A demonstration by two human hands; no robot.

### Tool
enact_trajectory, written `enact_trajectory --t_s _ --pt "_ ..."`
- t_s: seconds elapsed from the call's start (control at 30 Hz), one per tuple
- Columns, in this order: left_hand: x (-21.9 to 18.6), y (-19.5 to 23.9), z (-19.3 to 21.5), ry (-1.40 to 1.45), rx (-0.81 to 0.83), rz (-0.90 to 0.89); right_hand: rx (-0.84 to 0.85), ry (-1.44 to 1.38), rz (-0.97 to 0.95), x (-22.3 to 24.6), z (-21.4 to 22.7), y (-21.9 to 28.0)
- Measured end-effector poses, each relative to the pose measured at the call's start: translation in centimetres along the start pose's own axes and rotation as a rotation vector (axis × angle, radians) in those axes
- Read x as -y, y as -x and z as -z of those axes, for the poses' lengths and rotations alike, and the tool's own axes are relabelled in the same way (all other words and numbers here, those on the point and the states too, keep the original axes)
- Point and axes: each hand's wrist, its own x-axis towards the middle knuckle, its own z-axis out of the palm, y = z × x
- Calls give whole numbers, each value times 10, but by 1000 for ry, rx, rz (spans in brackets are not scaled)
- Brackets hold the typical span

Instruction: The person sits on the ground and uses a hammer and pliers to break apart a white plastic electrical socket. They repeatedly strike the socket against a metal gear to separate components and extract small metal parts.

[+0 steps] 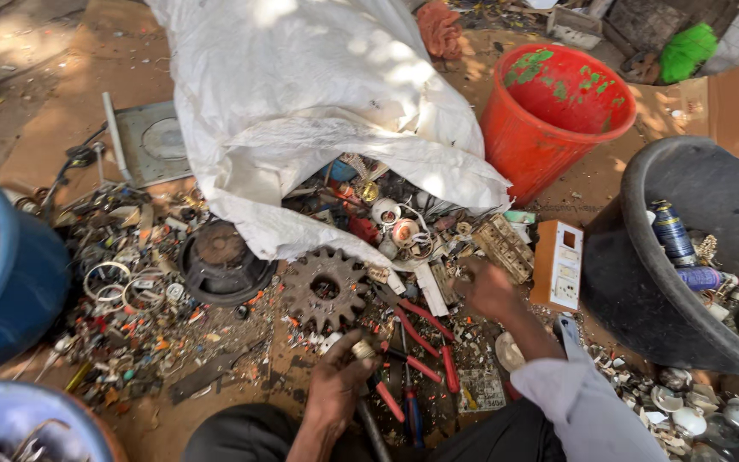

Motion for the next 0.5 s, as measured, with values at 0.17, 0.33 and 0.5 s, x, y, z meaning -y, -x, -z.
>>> enact_trajectory --t_s 0.17,0.33,0.5 --pt "-7 12 -10 -31 102 -162 252 -518 117 109 -36 127" --pt "10 15 -1 -23 122 -72 53 -860 116 141 -83 158" --pt "-4 18 2 -464 -26 -372 -56 -603 367 146 -91 161"
